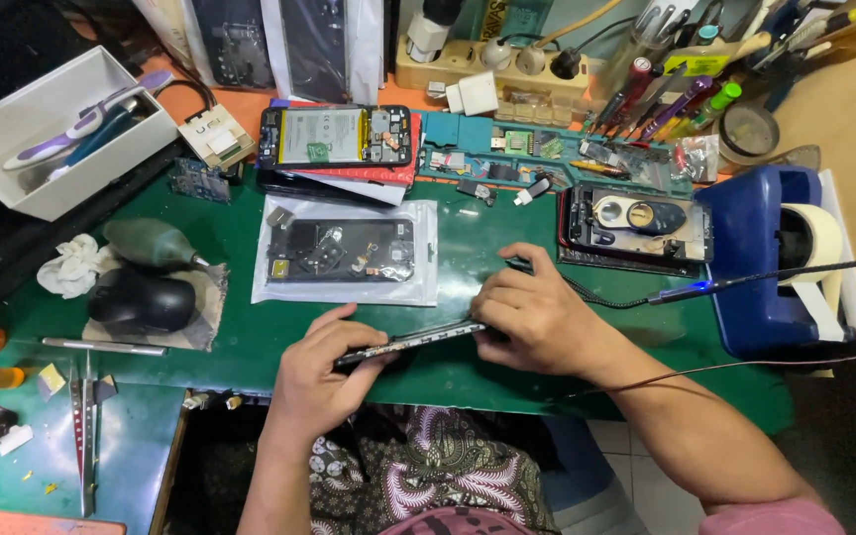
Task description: Reassembling the internal components of a smartphone, including motherboard placement and ribbon cable connection.
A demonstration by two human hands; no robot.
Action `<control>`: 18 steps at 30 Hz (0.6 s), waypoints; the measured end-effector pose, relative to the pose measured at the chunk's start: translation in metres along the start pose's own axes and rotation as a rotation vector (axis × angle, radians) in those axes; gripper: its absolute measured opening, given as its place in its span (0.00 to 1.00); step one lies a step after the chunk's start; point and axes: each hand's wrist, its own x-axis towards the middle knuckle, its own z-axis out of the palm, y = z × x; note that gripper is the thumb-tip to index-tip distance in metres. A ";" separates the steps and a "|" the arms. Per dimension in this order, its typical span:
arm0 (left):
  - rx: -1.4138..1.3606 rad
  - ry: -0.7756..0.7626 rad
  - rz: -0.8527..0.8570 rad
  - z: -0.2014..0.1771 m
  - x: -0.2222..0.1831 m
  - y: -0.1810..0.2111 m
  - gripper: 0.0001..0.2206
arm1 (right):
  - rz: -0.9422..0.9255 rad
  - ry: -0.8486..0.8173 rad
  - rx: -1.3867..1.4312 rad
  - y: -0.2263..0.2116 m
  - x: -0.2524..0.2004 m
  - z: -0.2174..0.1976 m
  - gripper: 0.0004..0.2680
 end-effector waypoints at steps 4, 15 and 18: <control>0.017 -0.054 -0.140 -0.004 0.000 0.009 0.06 | 0.066 -0.099 0.054 0.001 -0.007 0.002 0.05; -0.031 -0.030 -0.250 -0.010 0.000 0.013 0.07 | 0.162 -0.177 0.018 -0.001 -0.008 0.004 0.05; -0.038 -0.038 -0.264 -0.011 -0.004 0.011 0.07 | 0.169 -0.171 0.027 -0.004 -0.008 0.005 0.05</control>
